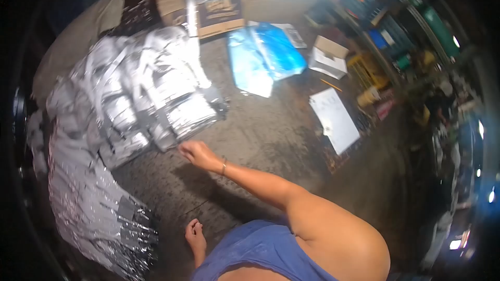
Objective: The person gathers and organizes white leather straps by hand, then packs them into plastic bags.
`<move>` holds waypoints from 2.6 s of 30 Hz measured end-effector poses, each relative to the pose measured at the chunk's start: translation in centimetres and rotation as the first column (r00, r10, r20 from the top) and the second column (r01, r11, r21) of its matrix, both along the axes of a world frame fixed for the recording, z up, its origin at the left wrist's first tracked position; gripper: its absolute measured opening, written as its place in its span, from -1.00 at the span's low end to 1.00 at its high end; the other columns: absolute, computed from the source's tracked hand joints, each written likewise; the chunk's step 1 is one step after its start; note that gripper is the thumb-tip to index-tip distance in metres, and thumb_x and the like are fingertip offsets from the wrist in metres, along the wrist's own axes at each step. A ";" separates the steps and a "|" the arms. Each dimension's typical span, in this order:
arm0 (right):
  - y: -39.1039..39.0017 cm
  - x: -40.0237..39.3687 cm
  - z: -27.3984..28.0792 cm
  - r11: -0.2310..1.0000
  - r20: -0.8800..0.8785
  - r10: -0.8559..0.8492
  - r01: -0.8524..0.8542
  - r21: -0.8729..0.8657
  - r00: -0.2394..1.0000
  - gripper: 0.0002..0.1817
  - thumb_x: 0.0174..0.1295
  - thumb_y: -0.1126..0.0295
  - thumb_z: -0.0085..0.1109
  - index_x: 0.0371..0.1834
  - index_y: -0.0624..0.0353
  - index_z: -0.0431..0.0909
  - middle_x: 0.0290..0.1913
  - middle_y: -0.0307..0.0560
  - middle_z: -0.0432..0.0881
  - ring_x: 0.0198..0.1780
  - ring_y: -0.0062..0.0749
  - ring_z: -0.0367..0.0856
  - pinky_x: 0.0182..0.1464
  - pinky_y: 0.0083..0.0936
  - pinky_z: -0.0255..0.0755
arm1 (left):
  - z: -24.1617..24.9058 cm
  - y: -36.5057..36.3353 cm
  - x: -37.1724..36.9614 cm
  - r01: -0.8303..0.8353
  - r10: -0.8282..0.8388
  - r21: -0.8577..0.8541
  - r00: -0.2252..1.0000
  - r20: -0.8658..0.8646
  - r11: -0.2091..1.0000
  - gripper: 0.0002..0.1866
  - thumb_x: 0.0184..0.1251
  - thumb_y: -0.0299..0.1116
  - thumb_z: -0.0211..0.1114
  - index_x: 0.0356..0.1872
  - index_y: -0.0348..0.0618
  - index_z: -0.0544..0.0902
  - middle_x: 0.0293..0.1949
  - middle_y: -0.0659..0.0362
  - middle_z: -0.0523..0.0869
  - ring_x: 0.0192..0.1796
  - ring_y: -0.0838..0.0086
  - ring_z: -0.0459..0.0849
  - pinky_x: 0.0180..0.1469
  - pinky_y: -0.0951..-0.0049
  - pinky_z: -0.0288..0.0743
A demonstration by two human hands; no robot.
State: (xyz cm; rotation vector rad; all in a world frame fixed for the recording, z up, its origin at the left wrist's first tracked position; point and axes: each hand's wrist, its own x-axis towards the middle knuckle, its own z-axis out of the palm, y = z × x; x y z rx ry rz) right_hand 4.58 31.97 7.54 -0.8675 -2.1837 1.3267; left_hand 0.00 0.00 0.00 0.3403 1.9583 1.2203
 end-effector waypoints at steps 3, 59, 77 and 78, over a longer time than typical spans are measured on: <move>0.6 16.8 0.1 0.986 0.131 -0.166 0.164 0.024 0.977 -0.78 0.25 0.30 0.15 -0.17 0.22 0.61 -0.22 0.12 0.66 -0.17 -0.08 0.64 -0.08 -0.33 0.48 | 0.3 5.1 7.1 0.337 -0.219 0.174 0.850 -0.480 0.925 -0.86 0.35 -0.38 0.17 -0.25 -0.24 0.60 -0.43 0.15 0.58 -0.48 0.52 0.56 -0.44 0.56 0.42; 36.6 23.5 -4.4 0.959 0.194 0.032 -0.085 0.271 0.980 -0.77 0.23 0.36 0.05 -0.32 0.36 0.55 -0.23 0.31 0.55 -0.10 0.15 0.50 -0.01 -0.13 0.36 | 6.4 47.8 16.5 0.832 -0.593 -0.019 0.379 -0.711 0.555 -0.38 0.30 -0.21 0.25 0.33 -0.17 0.27 0.36 -0.08 0.31 0.29 -0.04 0.39 0.25 0.14 0.35; 20.0 36.4 15.9 1.000 -0.269 0.008 -0.006 0.006 0.963 -0.73 0.26 0.27 0.20 -0.52 0.18 0.50 -0.61 -0.17 0.54 -0.64 -0.42 0.52 -0.57 -0.54 0.32 | 7.5 44.4 9.7 0.502 -0.385 0.028 0.697 -0.604 0.865 -0.53 0.14 -0.18 0.33 0.05 -0.19 0.54 0.13 -0.09 0.55 0.25 0.10 0.44 0.32 0.19 0.24; 19.1 35.5 16.4 1.000 -0.274 0.017 -0.014 0.014 0.962 -0.73 0.26 0.27 0.20 -0.52 0.18 0.50 -0.61 -0.17 0.54 -0.64 -0.42 0.52 -0.57 -0.54 0.32 | 11.0 42.6 10.3 0.474 -0.259 0.168 0.706 -0.660 0.864 -0.50 0.15 -0.17 0.35 0.07 -0.22 0.53 0.08 -0.06 0.59 0.22 0.14 0.48 0.34 0.20 0.21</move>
